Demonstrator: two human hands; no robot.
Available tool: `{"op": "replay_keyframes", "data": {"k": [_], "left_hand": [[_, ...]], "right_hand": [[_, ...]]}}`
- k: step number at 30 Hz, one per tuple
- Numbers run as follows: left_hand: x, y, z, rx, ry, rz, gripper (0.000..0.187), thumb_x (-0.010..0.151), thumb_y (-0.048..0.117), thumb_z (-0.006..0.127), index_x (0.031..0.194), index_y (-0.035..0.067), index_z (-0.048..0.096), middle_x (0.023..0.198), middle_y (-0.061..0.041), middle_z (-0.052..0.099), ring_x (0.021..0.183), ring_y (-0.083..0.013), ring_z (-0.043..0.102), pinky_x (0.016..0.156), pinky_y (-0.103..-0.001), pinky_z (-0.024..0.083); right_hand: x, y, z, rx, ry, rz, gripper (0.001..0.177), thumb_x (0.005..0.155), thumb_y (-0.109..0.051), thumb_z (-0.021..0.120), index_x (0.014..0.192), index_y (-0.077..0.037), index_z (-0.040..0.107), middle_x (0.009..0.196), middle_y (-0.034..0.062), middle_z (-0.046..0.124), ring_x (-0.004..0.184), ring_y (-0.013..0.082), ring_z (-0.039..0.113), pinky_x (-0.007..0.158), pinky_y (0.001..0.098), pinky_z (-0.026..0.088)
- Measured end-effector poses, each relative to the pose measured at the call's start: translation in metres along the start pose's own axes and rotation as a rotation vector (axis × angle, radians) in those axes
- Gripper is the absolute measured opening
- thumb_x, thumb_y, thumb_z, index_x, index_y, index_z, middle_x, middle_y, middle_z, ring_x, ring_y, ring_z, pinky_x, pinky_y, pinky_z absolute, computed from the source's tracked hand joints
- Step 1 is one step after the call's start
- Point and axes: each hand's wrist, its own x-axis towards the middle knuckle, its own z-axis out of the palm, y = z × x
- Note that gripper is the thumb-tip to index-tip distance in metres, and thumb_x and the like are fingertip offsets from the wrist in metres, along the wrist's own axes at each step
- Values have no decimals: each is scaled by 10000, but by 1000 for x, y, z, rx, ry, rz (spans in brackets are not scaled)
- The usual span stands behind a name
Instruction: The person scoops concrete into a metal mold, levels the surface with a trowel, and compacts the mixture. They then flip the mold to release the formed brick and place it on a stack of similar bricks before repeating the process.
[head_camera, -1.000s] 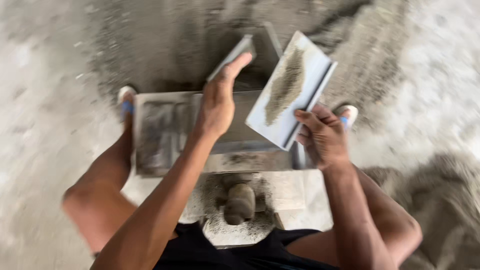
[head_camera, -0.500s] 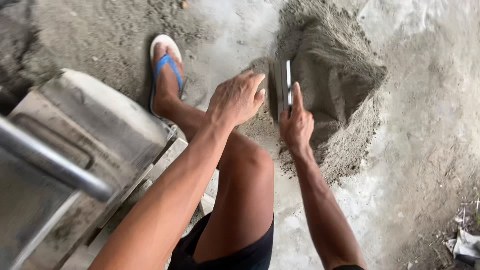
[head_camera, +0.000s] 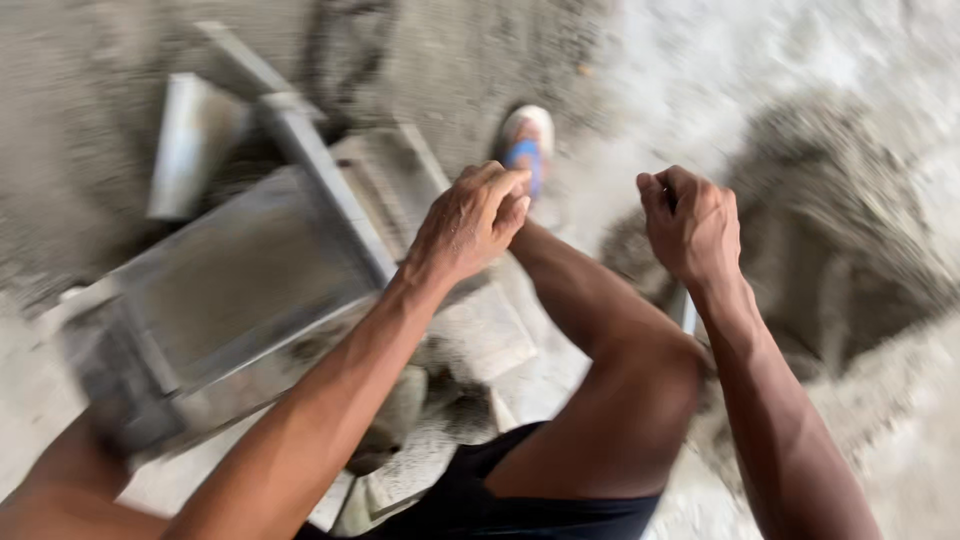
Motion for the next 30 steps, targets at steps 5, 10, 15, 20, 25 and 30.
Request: {"op": "replay_keyframes", "data": {"k": [5,10,15,20,25,30], "left_hand": [[-91,-47,-77,24,358,-110,223,904,213,508,1087,118,593,745,-76,551,809,-288,603,721,-396,500],[-202,-84,-132,175,687,-266,204,894,137,549,1077,83,619,752,-112,598,787,-315,614,710,-399,502],[-308,-154,-120,603,1025,-757,117,892,109,556,1006,106,585,822,-58,516,795,-271,568,704,-378,474],[-340,-186,-84,664,795,-1328,566,837,541,606,1068,71,393,994,-87,348,946,-278,412,697,-417,408],[-344,-195,-76,622,745,-1290,531,896,481,560,1072,11,386,1060,-193,401,969,-332,487,690,-400,462],[-355,-179,-95,874,809,-964,466,867,362,665,947,-70,508,839,-181,515,709,-313,597,491,-379,507]], "right_hand": [[-46,-200,11,565,-61,-665,279,801,3,594,1008,-170,664,863,17,656,812,254,653,659,341,533],[-111,-335,28,531,-187,-827,259,815,-18,520,1007,-144,639,821,98,630,768,344,636,609,449,514],[-147,-391,43,493,-306,-799,176,829,-135,545,972,-115,647,786,129,619,684,375,636,520,490,497],[-143,-386,58,386,-346,-803,194,871,-110,550,1021,-108,672,775,95,641,642,261,670,506,353,541],[-131,-364,43,364,-260,-723,179,864,-153,552,991,-137,676,784,79,671,688,258,692,555,363,549],[-102,-307,12,417,-25,-596,160,861,-170,574,970,-112,676,754,92,662,699,277,685,610,396,543]]}}
